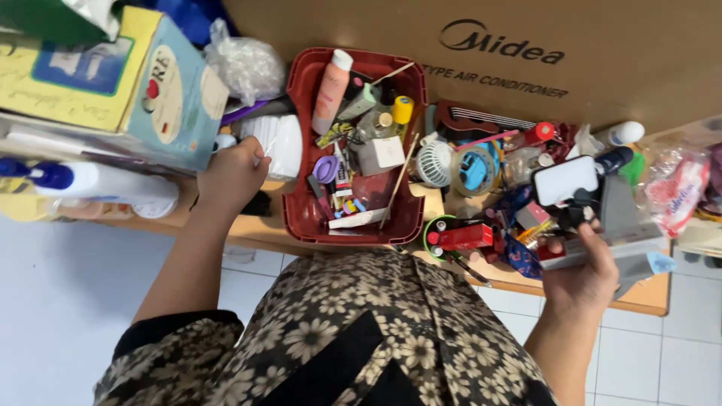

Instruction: Organizing various cosmetic items, trinkets, and small accessories into a tray and bags.

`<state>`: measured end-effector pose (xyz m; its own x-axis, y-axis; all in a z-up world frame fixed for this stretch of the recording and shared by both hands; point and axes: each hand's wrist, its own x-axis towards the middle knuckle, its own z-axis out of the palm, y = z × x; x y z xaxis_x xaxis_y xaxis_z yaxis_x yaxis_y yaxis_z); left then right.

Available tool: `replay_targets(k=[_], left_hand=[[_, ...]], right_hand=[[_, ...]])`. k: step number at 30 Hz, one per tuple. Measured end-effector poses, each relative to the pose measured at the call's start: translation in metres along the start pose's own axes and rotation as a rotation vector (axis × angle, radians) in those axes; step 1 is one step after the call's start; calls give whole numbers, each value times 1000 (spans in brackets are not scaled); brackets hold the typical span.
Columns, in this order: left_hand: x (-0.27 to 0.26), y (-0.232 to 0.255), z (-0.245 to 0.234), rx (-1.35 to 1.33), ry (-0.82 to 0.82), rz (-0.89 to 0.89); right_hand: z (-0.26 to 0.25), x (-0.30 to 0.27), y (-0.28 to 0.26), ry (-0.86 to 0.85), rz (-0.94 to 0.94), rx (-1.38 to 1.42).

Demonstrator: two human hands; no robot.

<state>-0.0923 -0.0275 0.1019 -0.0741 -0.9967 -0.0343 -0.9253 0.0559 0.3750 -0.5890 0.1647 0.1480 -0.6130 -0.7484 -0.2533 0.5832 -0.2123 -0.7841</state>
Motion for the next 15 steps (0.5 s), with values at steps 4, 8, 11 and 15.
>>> replay_targets(k=[4,8,11,15], left_hand=[[-16,-39,-8,182,-88,20],[-37,-61,-5,187,-257,-99],[-49,-70,3,180,-266,-156],[-53,-61,11,63,-160,-157]], right_hand=[[-25,3,0,-85,5,-29],[-30,3,-2,-110,43,-43],[-26,9,1,-104,38,-53],[-3,13,2,-87,14,-63]])
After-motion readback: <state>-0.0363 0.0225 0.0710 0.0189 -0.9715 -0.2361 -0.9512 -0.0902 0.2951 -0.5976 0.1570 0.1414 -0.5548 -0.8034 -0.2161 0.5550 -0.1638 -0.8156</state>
